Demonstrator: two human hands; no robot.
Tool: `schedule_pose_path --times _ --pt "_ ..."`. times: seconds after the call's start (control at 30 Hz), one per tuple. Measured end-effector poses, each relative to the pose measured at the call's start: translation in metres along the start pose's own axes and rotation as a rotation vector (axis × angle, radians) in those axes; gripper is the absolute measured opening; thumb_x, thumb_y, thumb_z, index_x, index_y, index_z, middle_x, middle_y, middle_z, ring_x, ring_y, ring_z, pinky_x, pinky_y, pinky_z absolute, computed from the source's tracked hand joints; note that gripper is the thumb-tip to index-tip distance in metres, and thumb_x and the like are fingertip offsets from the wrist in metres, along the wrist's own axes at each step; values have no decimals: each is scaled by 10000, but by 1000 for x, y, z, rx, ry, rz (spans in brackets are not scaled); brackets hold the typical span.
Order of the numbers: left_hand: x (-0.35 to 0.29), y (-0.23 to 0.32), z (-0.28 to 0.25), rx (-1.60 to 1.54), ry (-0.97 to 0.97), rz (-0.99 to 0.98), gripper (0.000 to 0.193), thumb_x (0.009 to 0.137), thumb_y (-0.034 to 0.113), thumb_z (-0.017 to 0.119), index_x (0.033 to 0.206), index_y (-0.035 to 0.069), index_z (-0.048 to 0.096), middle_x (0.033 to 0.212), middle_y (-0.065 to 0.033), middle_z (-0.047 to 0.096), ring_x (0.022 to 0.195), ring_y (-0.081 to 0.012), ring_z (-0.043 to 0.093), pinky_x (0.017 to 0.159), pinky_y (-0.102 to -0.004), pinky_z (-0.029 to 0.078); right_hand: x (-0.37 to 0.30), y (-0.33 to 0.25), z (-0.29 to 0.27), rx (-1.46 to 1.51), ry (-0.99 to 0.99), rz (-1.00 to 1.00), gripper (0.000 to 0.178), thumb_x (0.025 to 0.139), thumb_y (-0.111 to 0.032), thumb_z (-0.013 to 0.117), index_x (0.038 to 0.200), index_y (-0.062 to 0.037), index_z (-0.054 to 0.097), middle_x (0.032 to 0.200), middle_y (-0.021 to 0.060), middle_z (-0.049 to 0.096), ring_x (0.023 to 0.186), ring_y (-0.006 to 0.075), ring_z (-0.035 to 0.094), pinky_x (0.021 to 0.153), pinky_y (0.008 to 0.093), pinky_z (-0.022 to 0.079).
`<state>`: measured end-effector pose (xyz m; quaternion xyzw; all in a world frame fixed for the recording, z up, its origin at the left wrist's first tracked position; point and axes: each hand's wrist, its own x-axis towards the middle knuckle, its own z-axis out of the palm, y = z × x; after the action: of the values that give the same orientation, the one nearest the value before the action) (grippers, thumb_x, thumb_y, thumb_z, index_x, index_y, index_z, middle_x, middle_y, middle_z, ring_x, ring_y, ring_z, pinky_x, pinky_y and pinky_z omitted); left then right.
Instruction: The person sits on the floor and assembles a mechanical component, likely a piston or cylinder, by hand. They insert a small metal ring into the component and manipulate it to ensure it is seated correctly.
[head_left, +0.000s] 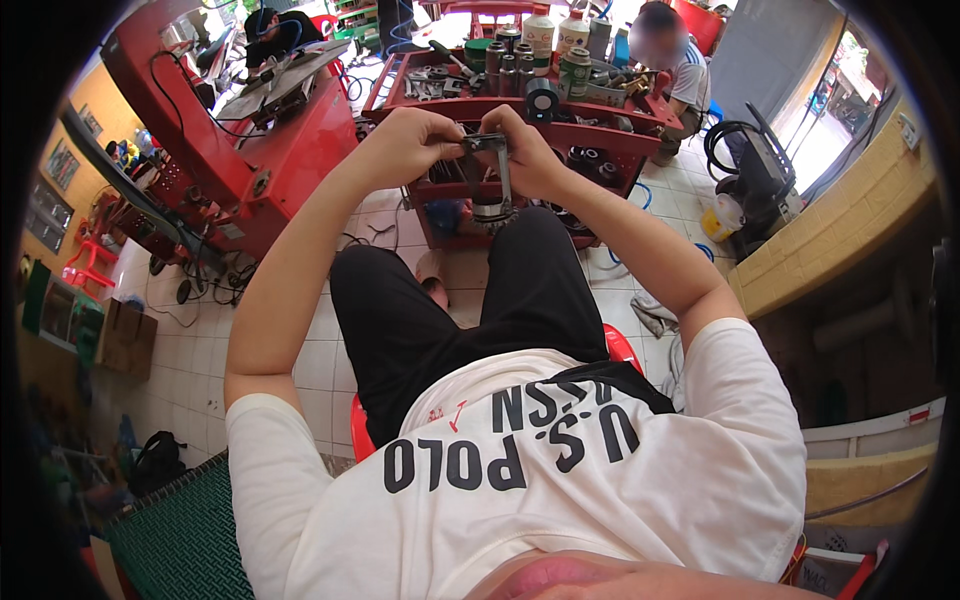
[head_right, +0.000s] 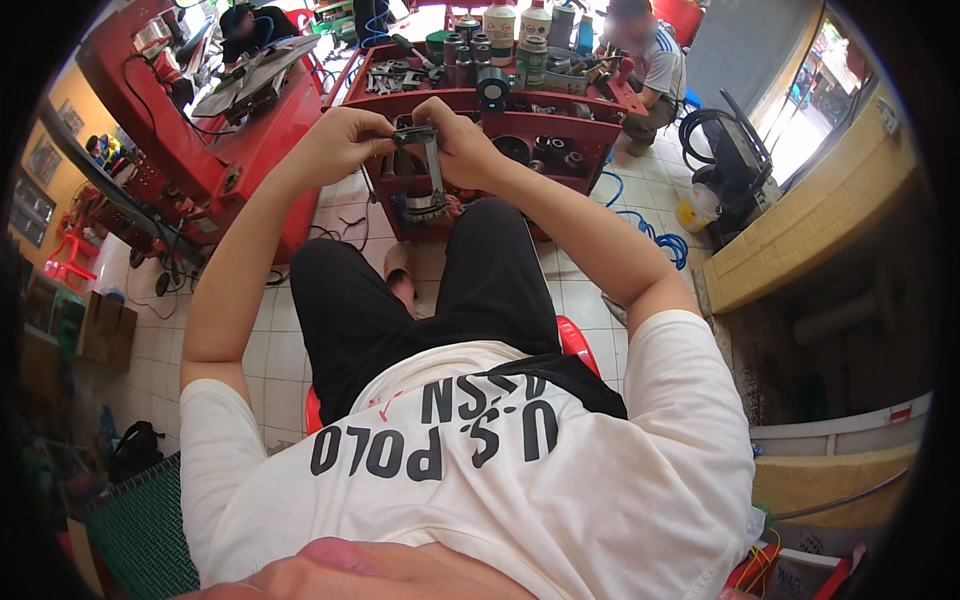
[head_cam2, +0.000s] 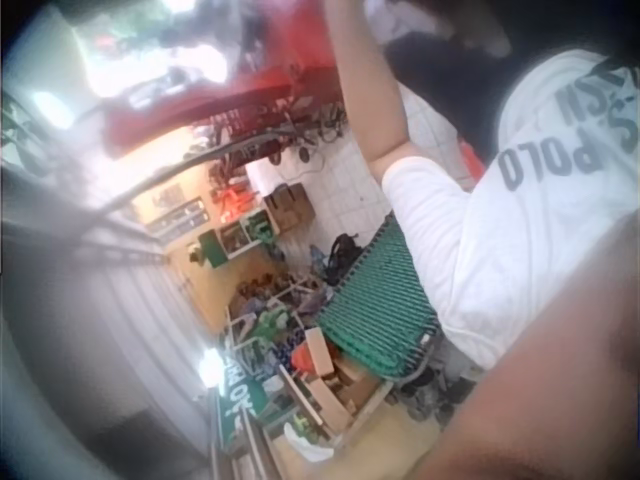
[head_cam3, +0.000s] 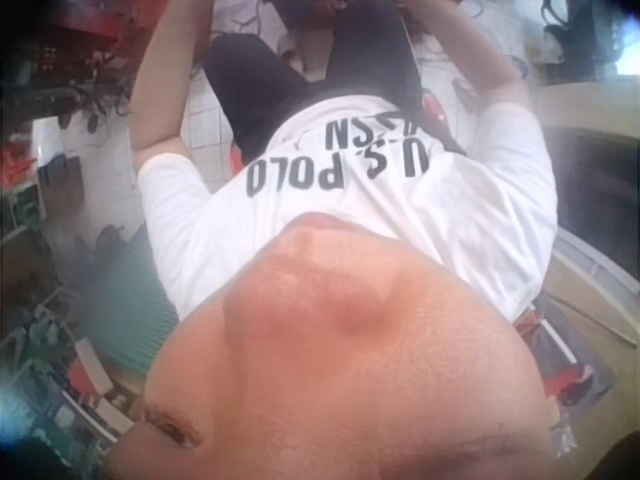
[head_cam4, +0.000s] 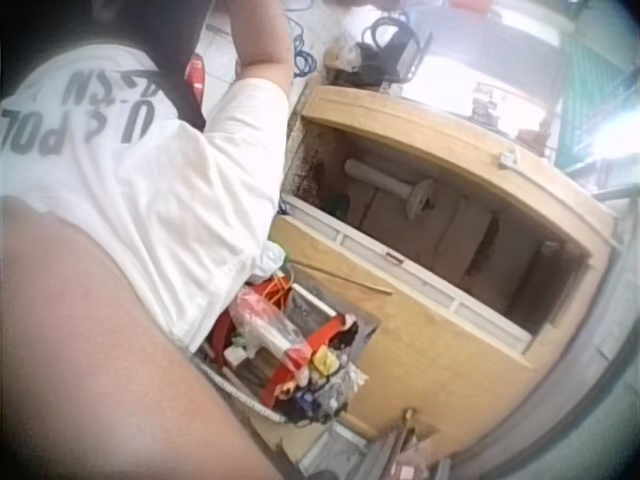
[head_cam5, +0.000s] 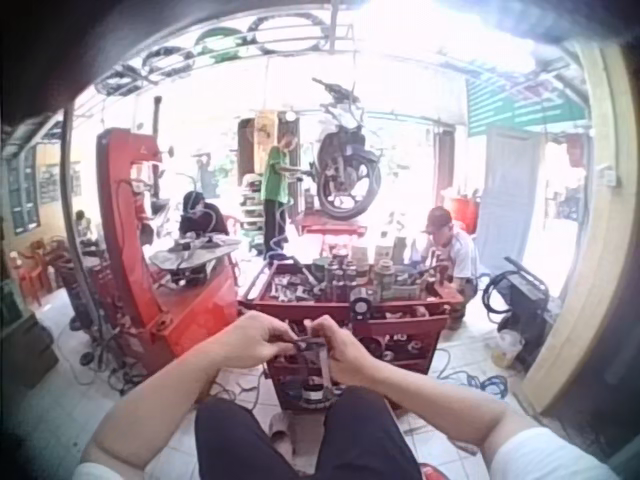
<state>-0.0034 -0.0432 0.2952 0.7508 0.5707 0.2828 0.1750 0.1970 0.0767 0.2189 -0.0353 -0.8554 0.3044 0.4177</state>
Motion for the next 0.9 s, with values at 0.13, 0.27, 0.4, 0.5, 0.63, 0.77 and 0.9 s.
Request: schedule_pose_path --times 0.13,0.27,0.4,0.5,0.63,0.77,0.9 --pt "12 -4 14 92 181 158 148 913 8 697 1045 -46 733 923 -144 741 831 -213 713 777 -343 552 -2 18 -2 38 50 25 270 1015 -128 653 1185 -80 449 834 17 600 707 68 539 608 257 464" --pt "18 2 19 240 316 368 151 889 -10 686 1028 -43 733 935 -182 734 848 -309 722 777 -387 558 -6 28 8 228 181 165 294 1019 -199 663 1184 -83 449 776 40 613 647 109 558 584 299 459" --pt "25 -1 27 379 360 415 148 874 -12 687 1010 -46 735 932 -201 724 864 -346 712 778 -397 560 -8 23 20 509 259 293 290 1034 -191 646 1198 -96 426 737 -10 550 600 45 476 503 243 374" --pt "30 -13 31 302 367 361 161 886 13 705 1035 -40 737 943 -190 733 876 -307 722 779 -374 558 -5 29 27 562 311 320 297 1026 -180 653 1199 -99 425 733 -9 542 589 41 470 491 236 359" --pt "39 -60 51 -368 391 110 236 940 65 719 1168 5 717 965 -111 756 876 -198 725 788 -322 558 8 56 26 178 274 164 348 953 -160 722 1163 -84 456 778 66 611 650 120 575 573 284 451" --pt "36 -90 72 -1096 401 -146 430 1057 326 561 1377 39 565 1203 -105 693 982 -189 706 887 -340 551 36 63 22 -223 120 -24 387 810 -53 716 1137 -72 511 890 156 670 813 329 696 702 425 530" --pt "50 -122 92 -1352 386 19 749 1055 663 302 1507 80 425 1354 -68 617 1184 -216 625 1011 -407 483 75 76 29 -488 -76 -22 336 810 -139 719 1095 -79 551 938 170 710 886 409 696 716 504 534"
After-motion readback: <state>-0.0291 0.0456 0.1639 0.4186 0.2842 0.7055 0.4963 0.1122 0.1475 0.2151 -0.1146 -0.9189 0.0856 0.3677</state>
